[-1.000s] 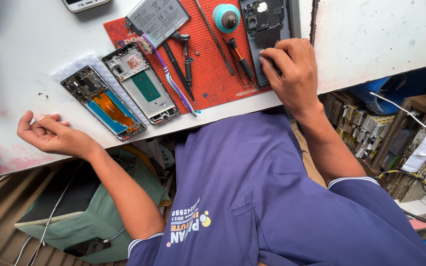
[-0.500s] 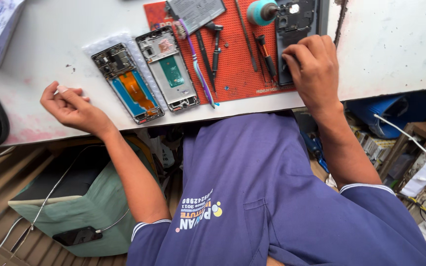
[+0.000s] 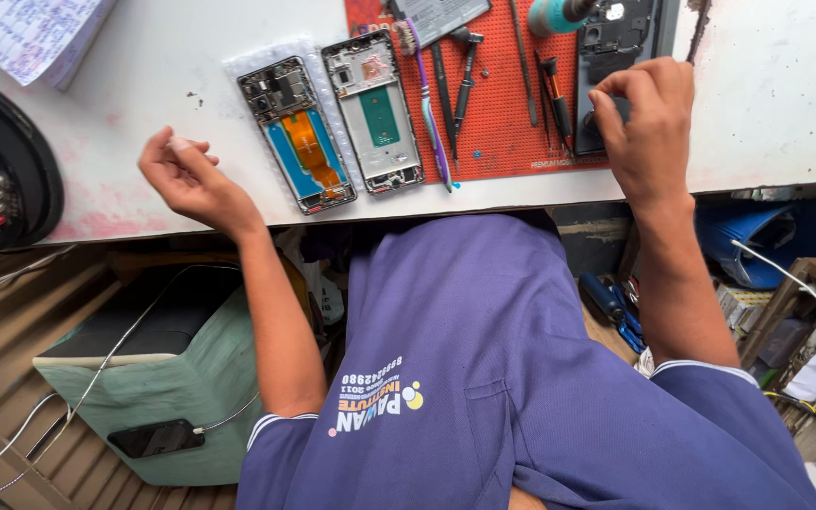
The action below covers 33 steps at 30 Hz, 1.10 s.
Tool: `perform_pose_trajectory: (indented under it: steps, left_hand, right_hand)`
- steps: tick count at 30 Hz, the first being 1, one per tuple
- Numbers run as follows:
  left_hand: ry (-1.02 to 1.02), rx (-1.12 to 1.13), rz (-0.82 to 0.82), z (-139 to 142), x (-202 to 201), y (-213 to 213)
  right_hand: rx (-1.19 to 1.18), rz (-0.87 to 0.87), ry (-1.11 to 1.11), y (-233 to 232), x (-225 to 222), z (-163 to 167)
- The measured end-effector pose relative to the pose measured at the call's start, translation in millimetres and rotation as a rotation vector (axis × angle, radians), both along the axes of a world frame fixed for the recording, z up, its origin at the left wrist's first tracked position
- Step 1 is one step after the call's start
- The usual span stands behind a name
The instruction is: The person handles a disassembled smartphone, aligns and presses a ribbon cable, then uses tweezers and a screwdriver to adjust internal components. The person places the phone on the workbench and continues to manipulate small parts with tools.
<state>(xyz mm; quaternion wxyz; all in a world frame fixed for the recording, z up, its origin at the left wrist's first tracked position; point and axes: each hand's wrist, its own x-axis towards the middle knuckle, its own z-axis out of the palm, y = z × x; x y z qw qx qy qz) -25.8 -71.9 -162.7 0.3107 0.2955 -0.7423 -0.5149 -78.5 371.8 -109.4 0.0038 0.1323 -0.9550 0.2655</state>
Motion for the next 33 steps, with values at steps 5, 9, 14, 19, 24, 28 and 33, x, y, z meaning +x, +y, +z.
perform_pose_trajectory:
  steps: [5,9,14,19,24,28,33]
  left_hand:
    - [-0.012,-0.101,-0.488,49,37,68]
    - [0.19,-0.334,-0.924,86,31,101]
    - [0.189,-0.382,-1.013,104,11,95]
    - [0.145,-0.408,-1.061,98,-1,106]
    - [0.161,-0.456,-1.111,89,-17,133]
    - [0.181,-0.387,-1.172,85,-19,158]
    - [0.119,-0.329,-1.136,75,-11,168]
  right_hand:
    - [-0.845,-0.272,-0.616,-62,34,5]
    - [-1.447,-0.238,-1.073,-125,65,3]
    - [-1.534,-0.275,-1.21,-143,68,5]
    - [-1.611,-0.323,-1.166,-138,66,-3]
    - [-1.679,-0.402,-1.031,-116,70,-11]
    - [-1.219,-0.444,-0.645,-76,66,-7]
    - [-0.276,-0.293,-0.018,7,36,-10]
